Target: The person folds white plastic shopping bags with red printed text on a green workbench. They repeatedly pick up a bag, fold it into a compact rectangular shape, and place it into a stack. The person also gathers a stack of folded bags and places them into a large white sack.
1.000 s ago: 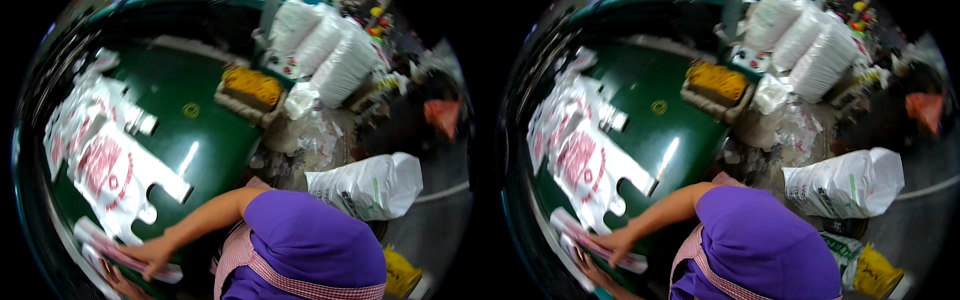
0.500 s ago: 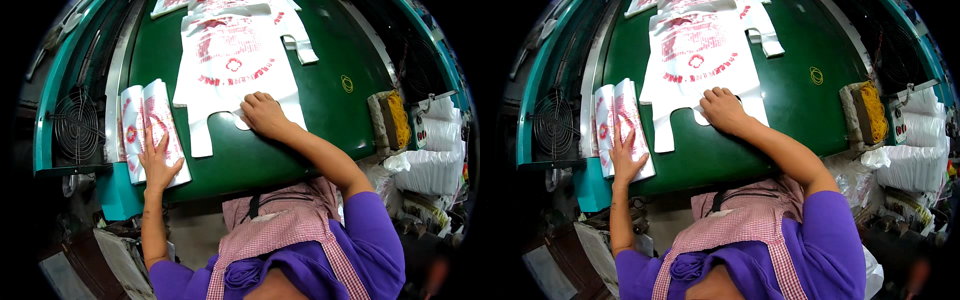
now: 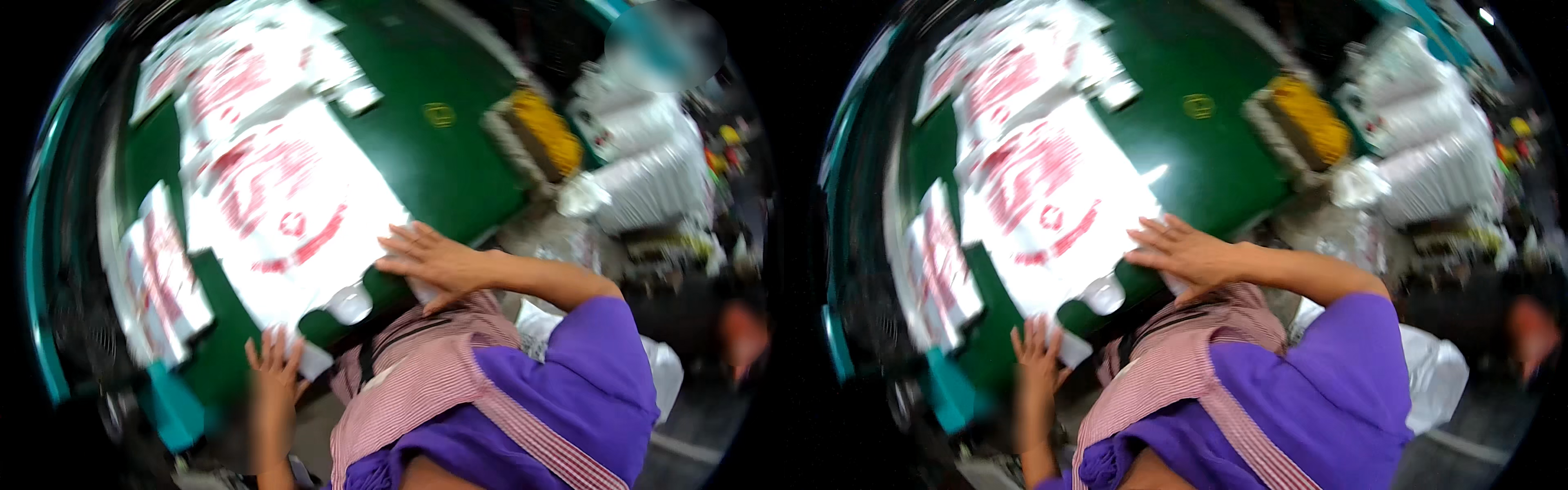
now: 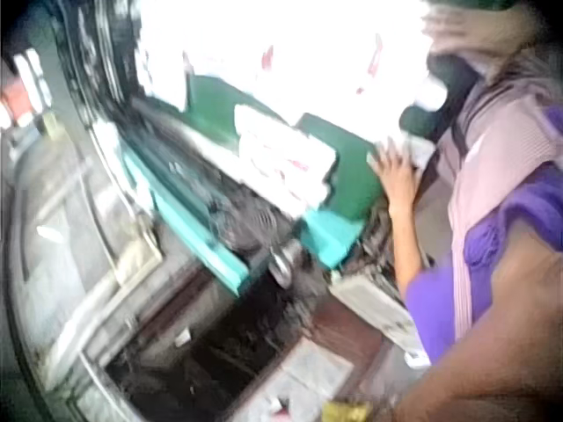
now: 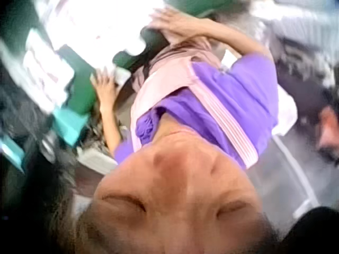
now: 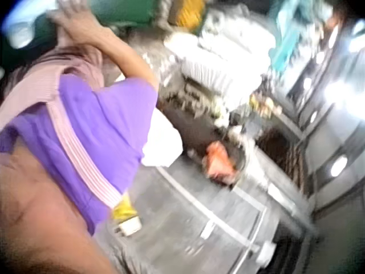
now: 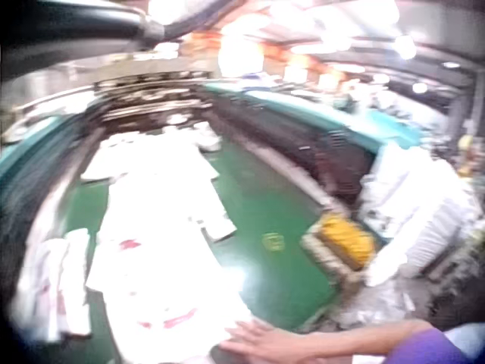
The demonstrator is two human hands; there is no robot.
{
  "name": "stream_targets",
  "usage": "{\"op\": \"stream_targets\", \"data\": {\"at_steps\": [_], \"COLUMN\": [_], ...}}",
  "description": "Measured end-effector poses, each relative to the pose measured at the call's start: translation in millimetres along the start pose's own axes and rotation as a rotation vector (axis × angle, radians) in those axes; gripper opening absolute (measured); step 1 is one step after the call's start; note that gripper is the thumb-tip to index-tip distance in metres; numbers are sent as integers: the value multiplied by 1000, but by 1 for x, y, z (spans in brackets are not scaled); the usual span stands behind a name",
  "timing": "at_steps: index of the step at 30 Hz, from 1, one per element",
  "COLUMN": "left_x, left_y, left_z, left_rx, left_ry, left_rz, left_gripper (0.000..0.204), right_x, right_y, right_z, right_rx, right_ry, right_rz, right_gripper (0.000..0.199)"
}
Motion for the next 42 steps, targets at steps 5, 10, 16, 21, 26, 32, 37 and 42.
{"op": "stream_targets", "data": {"at_steps": [5,10,16,21,26,32,37,42], "left_x": [39,85,55,59,-10,-29,47,97], "left_y": [10,-15,-116,-155,-76,-100,-126,-162], "left_z": [-35,-39,46,18,12,24,43,37], "left_rx": [-448,-439,-130,-85,29,-176,-207,-408], "left_ry": [65,223,448,381,-148,-60,770,413], "left_rz": [-10,-107,246,461,-29,-91,373,291], "left_gripper": [39,32,26,33,69,49,33,40], "right_x": [-43,-64,-36,-34,6,-21,-10,-17], "right_y": [-2,14,-40,-123,-123,-127,-129,-126], "right_z": [-17,-23,8,-11,-20,-54,12,-21], "right_rx": [-28,-286,-229,-365,-44,-585,-344,-365], "right_ry": [115,-116,-422,-558,-197,92,-340,79], "right_rz": [82,192,207,-93,-54,150,89,58], "right_gripper": [106,50,17,35,37,33,45,86]}}
Point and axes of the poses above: each hand's wrist, its own y-axis away from the middle knuckle, its own z-axis out of the back of the hand, x = y × z, the point moved 5 cm from there along -y, towards the middle knuckle, and after that the axes turned 8 degrees about -z, right-handed, at the moved point
